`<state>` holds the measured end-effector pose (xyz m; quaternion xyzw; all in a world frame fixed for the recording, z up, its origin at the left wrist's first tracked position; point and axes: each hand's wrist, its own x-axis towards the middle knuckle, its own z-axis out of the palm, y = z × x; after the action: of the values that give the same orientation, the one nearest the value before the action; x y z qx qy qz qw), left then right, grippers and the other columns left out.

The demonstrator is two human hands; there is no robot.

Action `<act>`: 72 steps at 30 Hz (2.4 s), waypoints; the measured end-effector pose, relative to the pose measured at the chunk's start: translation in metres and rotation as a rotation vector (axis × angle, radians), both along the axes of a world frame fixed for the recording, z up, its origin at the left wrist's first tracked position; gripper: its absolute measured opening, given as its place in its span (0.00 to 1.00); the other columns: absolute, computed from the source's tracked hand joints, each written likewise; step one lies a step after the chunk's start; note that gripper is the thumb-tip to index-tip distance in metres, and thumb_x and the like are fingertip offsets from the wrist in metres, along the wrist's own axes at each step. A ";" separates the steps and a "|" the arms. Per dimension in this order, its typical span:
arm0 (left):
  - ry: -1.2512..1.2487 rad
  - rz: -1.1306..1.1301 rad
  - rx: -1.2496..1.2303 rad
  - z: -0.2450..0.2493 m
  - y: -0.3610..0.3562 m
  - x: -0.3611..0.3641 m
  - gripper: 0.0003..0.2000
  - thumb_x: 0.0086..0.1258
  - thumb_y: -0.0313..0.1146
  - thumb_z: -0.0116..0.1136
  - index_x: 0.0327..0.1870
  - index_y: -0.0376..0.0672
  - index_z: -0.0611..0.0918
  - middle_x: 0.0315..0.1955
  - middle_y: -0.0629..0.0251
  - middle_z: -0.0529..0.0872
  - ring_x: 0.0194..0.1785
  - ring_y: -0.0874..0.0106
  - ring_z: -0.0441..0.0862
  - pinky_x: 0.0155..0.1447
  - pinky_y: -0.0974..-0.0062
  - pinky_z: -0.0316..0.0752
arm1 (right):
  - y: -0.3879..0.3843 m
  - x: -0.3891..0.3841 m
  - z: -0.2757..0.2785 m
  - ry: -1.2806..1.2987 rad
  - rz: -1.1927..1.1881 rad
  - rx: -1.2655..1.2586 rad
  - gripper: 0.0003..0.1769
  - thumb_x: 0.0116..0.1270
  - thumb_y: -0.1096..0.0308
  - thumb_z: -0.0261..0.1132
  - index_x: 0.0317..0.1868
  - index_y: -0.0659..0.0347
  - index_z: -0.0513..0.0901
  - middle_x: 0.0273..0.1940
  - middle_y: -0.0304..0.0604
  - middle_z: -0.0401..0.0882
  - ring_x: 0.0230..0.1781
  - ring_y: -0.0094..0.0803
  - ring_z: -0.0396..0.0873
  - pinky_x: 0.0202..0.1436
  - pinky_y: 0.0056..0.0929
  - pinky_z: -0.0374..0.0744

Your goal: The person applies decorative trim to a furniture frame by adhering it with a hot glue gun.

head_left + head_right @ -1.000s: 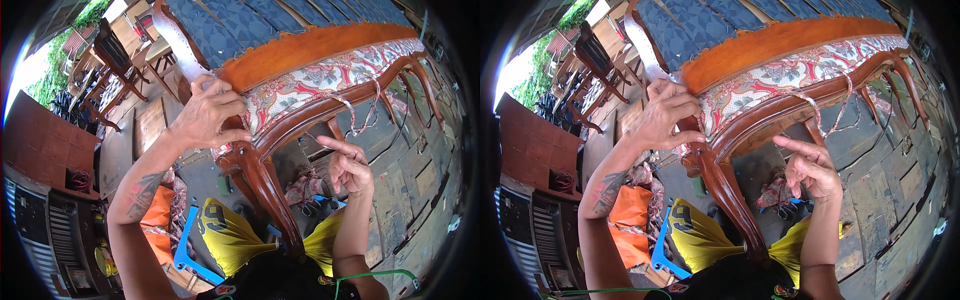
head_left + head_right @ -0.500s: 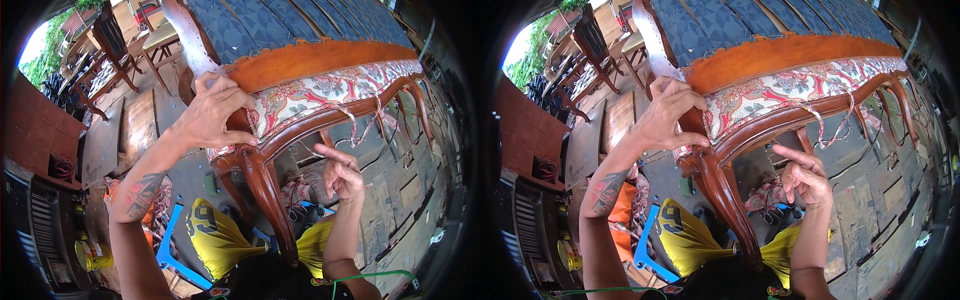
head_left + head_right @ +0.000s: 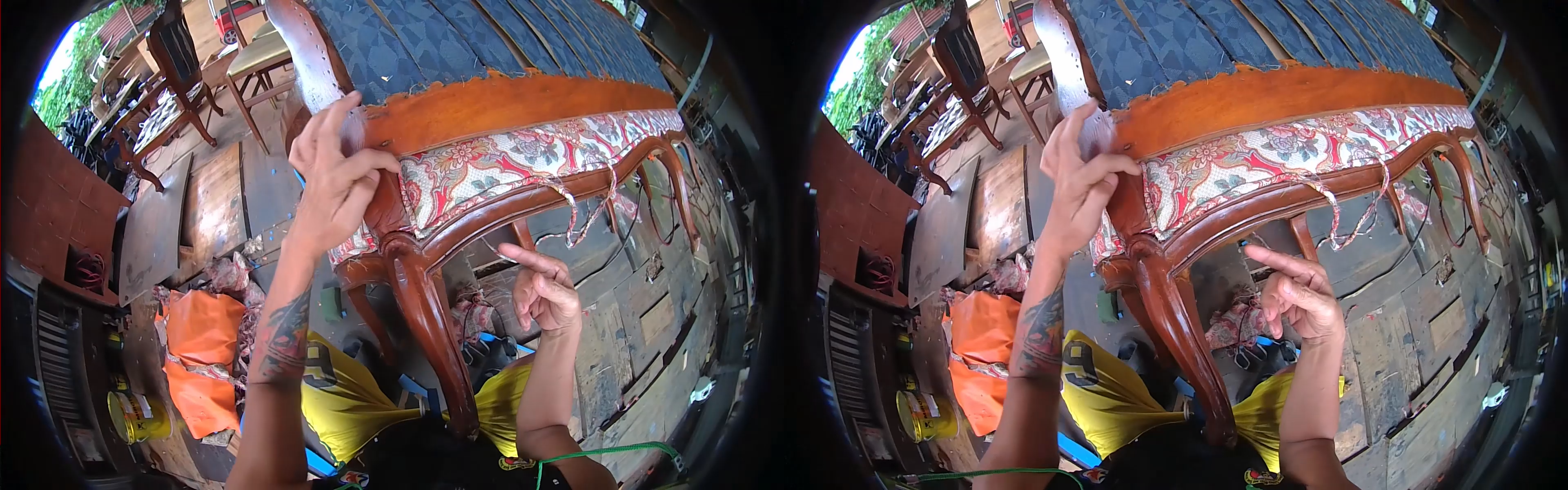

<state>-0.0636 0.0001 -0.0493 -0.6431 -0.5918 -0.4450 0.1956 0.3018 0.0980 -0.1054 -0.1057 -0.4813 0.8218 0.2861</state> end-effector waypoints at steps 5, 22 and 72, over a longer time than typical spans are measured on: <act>0.320 -0.028 -0.169 0.019 0.005 -0.006 0.14 0.65 0.33 0.61 0.47 0.57 0.95 0.89 0.54 0.65 0.90 0.43 0.56 0.89 0.40 0.40 | 0.002 0.005 -0.002 0.013 -0.001 -0.001 0.41 0.78 0.60 0.75 0.80 0.82 0.74 0.28 0.50 0.87 0.18 0.32 0.83 0.19 0.28 0.82; 0.456 -0.162 -0.204 0.026 0.017 -0.018 0.11 0.62 0.31 0.65 0.43 0.55 0.94 0.88 0.66 0.70 0.90 0.52 0.58 0.89 0.39 0.42 | 0.002 -0.006 -0.002 -0.029 0.014 -0.001 0.43 0.76 0.59 0.76 0.80 0.82 0.74 0.28 0.51 0.87 0.18 0.32 0.83 0.20 0.29 0.82; 0.165 -0.119 0.016 -0.002 0.024 0.000 0.05 0.66 0.33 0.62 0.34 0.50 0.90 0.83 0.67 0.76 0.87 0.53 0.64 0.88 0.40 0.45 | -0.047 -0.152 0.129 -0.772 0.076 0.430 0.42 0.86 0.68 0.64 0.91 0.71 0.55 0.27 0.42 0.87 0.16 0.23 0.82 0.16 0.23 0.78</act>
<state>-0.0637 0.0244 -0.0515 -0.7099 -0.5309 -0.4062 0.2219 0.1498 0.0513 0.0231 -0.3250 -0.7164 0.6133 0.0704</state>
